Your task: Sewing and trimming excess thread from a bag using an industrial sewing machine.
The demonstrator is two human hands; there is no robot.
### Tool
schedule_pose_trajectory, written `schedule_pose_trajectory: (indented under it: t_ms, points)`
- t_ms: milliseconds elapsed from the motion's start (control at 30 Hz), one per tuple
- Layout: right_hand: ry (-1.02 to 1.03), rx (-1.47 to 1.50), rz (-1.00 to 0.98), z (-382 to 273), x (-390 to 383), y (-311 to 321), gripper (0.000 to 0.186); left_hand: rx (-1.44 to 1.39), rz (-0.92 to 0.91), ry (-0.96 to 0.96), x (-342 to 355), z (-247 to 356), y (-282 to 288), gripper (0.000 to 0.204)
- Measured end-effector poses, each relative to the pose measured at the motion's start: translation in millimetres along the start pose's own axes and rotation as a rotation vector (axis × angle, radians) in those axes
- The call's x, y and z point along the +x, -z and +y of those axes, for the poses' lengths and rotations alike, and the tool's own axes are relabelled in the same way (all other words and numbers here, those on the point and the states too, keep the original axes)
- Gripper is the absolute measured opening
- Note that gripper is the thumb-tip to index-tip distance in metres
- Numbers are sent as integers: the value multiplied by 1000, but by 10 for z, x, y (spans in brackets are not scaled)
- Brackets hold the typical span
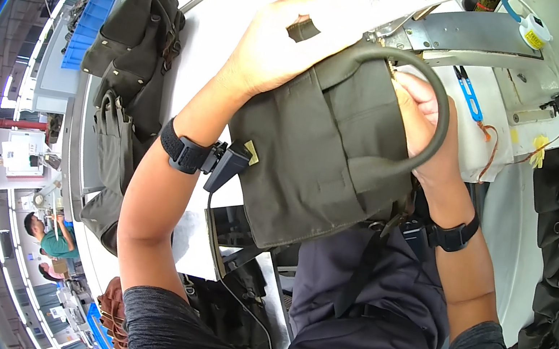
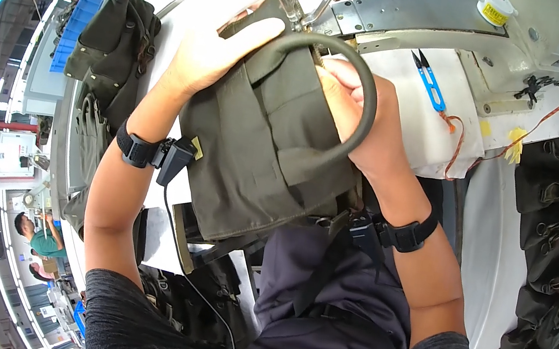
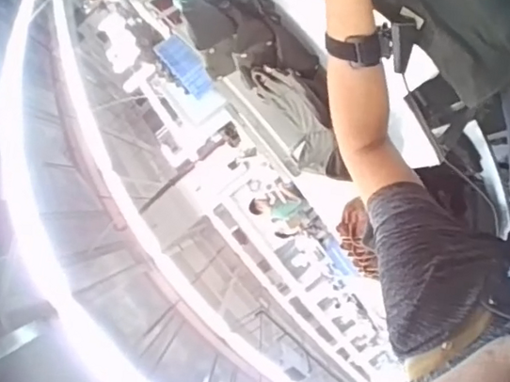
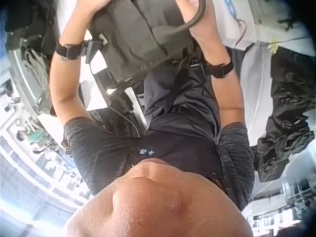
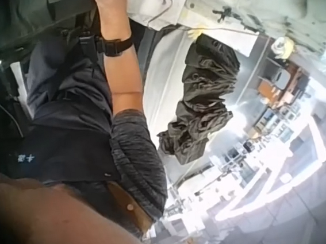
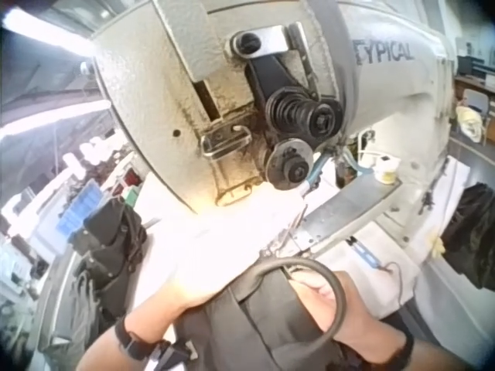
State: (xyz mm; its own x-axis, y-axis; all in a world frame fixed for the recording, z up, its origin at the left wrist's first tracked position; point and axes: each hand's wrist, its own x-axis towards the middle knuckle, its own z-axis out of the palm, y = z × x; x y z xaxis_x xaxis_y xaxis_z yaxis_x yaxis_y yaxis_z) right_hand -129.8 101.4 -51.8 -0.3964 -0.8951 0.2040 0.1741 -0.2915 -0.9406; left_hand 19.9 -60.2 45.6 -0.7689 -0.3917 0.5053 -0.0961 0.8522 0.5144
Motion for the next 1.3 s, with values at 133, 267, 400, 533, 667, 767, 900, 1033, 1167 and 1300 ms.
schedule_pose_trajectory:
  t_ms: [133, 267, 400, 533, 667, 767, 900, 1033, 1167, 1300]
  points:
    - [-27, -3, 8, 12, 9, 10, 21, 70, -19, 15, -34, -43, 4, 25]
    - [15, 14, -78, 89, 51, 177, 25, 129, -217, 341, 19, 98, 63, 50]
    - [-186, -252, -368, -242, -73, 353, 22, 467, -299, 183, -213, 242, 602, 48]
    - [-262, -204, -539, -288, -308, 675, 30, 664, -278, 72, -627, 768, 642, 41]
    - [-355, -126, -394, -401, -546, 724, 31, 491, -234, 161, -1035, 1456, 265, 43]
    - [-250, -216, -401, -483, -687, 733, 34, 375, -163, 132, -1235, 1749, -168, 43]
    - [-65, -460, -402, -561, -793, 555, 34, 369, 56, 124, -1434, 1911, -774, 46]
    - [-131, -326, -277, -485, -868, 431, 34, 498, 300, 144, -1401, 1833, -1235, 52]
    - [-415, 135, -126, -544, -938, 344, 24, 457, 347, 78, -1382, 1720, -1129, 47]
    - [-513, 306, -113, -569, -991, 281, 20, 420, 324, -14, -1426, 1633, -991, 41]
